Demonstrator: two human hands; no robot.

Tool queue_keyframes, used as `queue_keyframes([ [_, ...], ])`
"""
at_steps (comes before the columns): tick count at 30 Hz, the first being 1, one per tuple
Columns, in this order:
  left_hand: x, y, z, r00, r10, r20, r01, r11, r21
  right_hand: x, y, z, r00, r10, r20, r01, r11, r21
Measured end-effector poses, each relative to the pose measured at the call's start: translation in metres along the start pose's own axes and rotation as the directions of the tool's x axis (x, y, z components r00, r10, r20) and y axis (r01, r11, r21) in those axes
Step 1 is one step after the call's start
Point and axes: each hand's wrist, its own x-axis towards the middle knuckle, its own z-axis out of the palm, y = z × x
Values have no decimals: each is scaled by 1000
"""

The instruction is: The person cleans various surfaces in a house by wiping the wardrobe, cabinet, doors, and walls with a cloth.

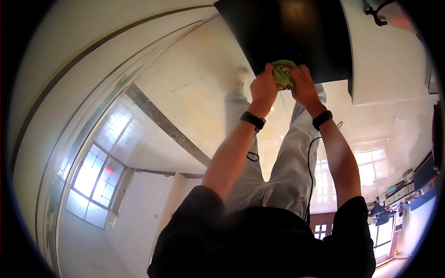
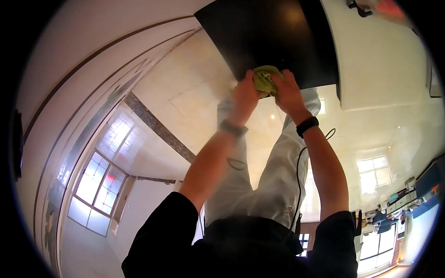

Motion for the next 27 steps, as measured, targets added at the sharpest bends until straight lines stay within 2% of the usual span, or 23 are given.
queue_keyframes([
  [4,27,20,-4,982,-5,-190,3,1000,-10,42,8,-18,986,-122,-114,118,992,-43],
  [5,39,29,-5,976,-70,-208,68,998,-14,58,8,-26,981,-141,-132,133,989,-69],
  [8,57,59,-19,955,-8,-296,0,1000,-26,80,13,-40,961,-169,-219,142,981,-135],
  [9,59,67,-20,958,-31,-284,25,999,-24,86,15,-45,949,-181,-257,144,977,-157],
  [12,59,87,-20,962,-65,-267,61,998,-20,85,25,-45,977,-88,-196,56,985,-164],
  [15,47,87,1,967,-48,-249,43,999,-25,58,28,-42,945,-153,-290,70,958,-278],
  [18,19,72,36,979,-81,-186,75,996,-39,16,35,-50,987,-31,-159,3,985,-172],
  [20,1,68,55,984,-91,-156,84,995,-51,-5,45,-46,989,-11,-146,-10,989,-146],
  [21,-9,68,62,981,-72,-180,52,992,-117,-16,46,-46,991,8,-136,-26,991,-130],
  [24,-25,68,77,966,-51,-254,7,986,-169,-35,48,-45,988,29,-152,-44,994,-98],
  [27,-24,62,85,971,-74,-228,41,988,-146,-39,52,-34,973,1,-229,-38,987,-155],
])
